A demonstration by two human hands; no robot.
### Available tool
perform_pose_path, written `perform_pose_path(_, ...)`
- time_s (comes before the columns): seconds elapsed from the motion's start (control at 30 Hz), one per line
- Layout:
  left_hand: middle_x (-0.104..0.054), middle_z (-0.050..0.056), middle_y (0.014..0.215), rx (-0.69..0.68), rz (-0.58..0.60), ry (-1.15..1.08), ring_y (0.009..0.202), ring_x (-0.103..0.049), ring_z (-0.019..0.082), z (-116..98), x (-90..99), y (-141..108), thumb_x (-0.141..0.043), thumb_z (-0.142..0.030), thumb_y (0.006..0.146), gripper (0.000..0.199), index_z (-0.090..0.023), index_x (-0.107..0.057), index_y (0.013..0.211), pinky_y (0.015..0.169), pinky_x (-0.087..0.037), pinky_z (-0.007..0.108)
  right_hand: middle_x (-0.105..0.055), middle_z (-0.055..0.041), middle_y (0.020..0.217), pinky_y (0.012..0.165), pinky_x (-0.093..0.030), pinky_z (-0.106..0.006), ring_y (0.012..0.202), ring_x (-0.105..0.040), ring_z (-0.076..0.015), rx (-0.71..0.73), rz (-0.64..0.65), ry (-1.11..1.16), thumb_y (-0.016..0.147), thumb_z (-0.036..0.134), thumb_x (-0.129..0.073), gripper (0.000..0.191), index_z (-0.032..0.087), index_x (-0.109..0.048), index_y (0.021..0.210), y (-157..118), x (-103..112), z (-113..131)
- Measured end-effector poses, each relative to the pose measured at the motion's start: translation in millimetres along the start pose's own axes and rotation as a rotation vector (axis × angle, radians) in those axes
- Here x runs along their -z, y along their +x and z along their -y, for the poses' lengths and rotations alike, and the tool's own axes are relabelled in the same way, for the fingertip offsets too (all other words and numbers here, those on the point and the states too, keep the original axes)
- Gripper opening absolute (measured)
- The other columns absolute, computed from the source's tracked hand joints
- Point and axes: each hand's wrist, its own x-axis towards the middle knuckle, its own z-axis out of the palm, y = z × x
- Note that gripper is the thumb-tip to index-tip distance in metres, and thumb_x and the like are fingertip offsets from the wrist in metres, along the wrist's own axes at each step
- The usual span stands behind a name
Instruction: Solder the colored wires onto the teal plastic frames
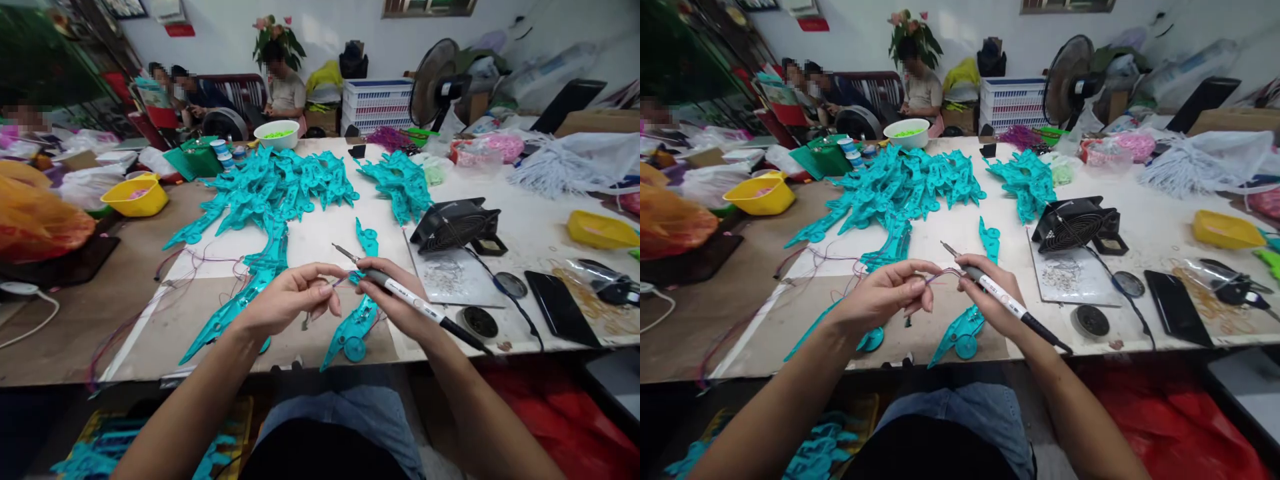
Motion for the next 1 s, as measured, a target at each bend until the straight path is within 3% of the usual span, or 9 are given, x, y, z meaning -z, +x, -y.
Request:
perform_pose_path(0.1,-0.069,0.006,0.074,0.090,0.048,0.145,0.053,-0.049,0.009,10.8,5.0,0.2,-0.067,-0.036,0.083,0.033,-0.017,-0.067,0.111,0.050,-0.035,0.021,-0.069,-0.0032,0.104,0.081,-0.048,-0.029,0.089,-0.064,-0.0167,0.201,0.120,-0.266,0.088,0.023,-0.058,0.023,0.023,-0.063,0.110,24.7,12.4,-13.6)
perform_pose_path(0.2,-0.070,0.007,0.076,0.152,-0.031,0.144,0.053,-0.049,0.008,36.5,7.0,11.2,-0.067,-0.038,0.082,0.034,-0.015,-0.065,0.106,0.049,-0.033,0.020,-0.067,-0.0048,0.099,0.079,-0.045,-0.030,0.087,-0.059,-0.0179,0.350,0.312,-0.435,0.091,0.025,-0.054,0.025,0.024,-0.064,0.114,52.7,10.7,-47.3)
perform_pose_path(0.3,-0.069,0.006,0.075,0.208,-0.153,0.048,0.050,-0.048,0.007,67.0,10.5,27.1,-0.072,-0.041,0.076,0.040,-0.014,-0.062,0.104,0.047,-0.031,0.019,-0.066,-0.0058,0.089,0.074,-0.044,-0.030,0.081,-0.056,-0.0183,0.367,0.459,-0.490,0.089,0.025,-0.055,0.027,0.023,-0.064,0.115,67.5,0.1,-87.3)
perform_pose_path(0.4,-0.069,0.006,0.073,0.247,-0.219,-0.042,0.047,-0.047,0.006,82.4,18.0,35.8,-0.075,-0.042,0.073,0.042,-0.013,-0.062,0.101,0.047,-0.031,0.018,-0.068,-0.0065,0.102,0.082,-0.045,-0.032,0.091,-0.059,-0.0185,0.291,0.477,-0.392,0.090,0.024,-0.053,0.028,0.021,-0.063,0.117,64.7,-1.3,-107.4)
perform_pose_path(0.47,-0.070,0.007,0.076,0.249,-0.226,-0.063,0.049,-0.048,0.006,78.3,24.6,33.6,-0.074,-0.040,0.075,0.040,-0.013,-0.063,0.101,0.047,-0.032,0.018,-0.068,-0.0059,0.107,0.084,-0.047,-0.031,0.094,-0.062,-0.0178,0.188,0.398,-0.260,0.089,0.025,-0.056,0.028,0.020,-0.062,0.116,57.5,7.3,-102.7)
perform_pose_path(0.57,-0.071,0.008,0.081,0.212,-0.211,-0.064,0.052,-0.051,0.007,56.4,34.5,20.4,-0.071,-0.035,0.079,0.031,-0.013,-0.066,0.101,0.049,-0.037,0.018,-0.070,-0.0044,0.096,0.070,-0.050,-0.027,0.081,-0.064,-0.0156,0.030,0.283,-0.045,0.083,0.028,-0.065,0.031,0.018,-0.063,0.113,46.2,28.9,-76.2)
perform_pose_path(0.7,-0.070,0.007,0.074,0.151,-0.190,-0.072,0.049,-0.050,0.008,27.9,41.7,-0.8,-0.070,-0.032,0.081,0.020,-0.015,-0.069,0.090,0.048,-0.041,0.021,-0.068,-0.0007,0.079,0.047,-0.042,-0.022,0.054,-0.054,-0.0096,-0.160,0.305,0.202,0.081,0.029,-0.069,0.031,0.020,-0.064,0.110,37.2,47.9,-42.7)
perform_pose_path(0.87,-0.072,0.007,0.077,0.170,-0.209,0.033,0.056,-0.056,0.010,21.8,39.5,-9.6,-0.070,-0.030,0.082,0.014,-0.018,-0.071,0.089,0.052,-0.045,0.021,-0.067,0.0000,0.072,0.036,-0.032,-0.018,0.043,-0.045,-0.0060,-0.409,0.336,0.576,0.078,0.028,-0.072,0.035,0.021,-0.059,0.110,26.3,19.9,-30.5)
perform_pose_path(1.0,-0.070,0.006,0.069,0.143,-0.225,-0.100,0.048,-0.053,0.010,24.7,37.6,-12.8,-0.072,-0.034,0.079,0.016,-0.019,-0.070,0.084,0.045,-0.042,0.021,-0.067,-0.0002,0.072,0.034,-0.024,-0.016,0.038,-0.038,-0.0033,-0.541,0.281,0.782,0.080,0.027,-0.069,0.033,0.022,-0.056,0.110,5.1,-0.7,-11.8)
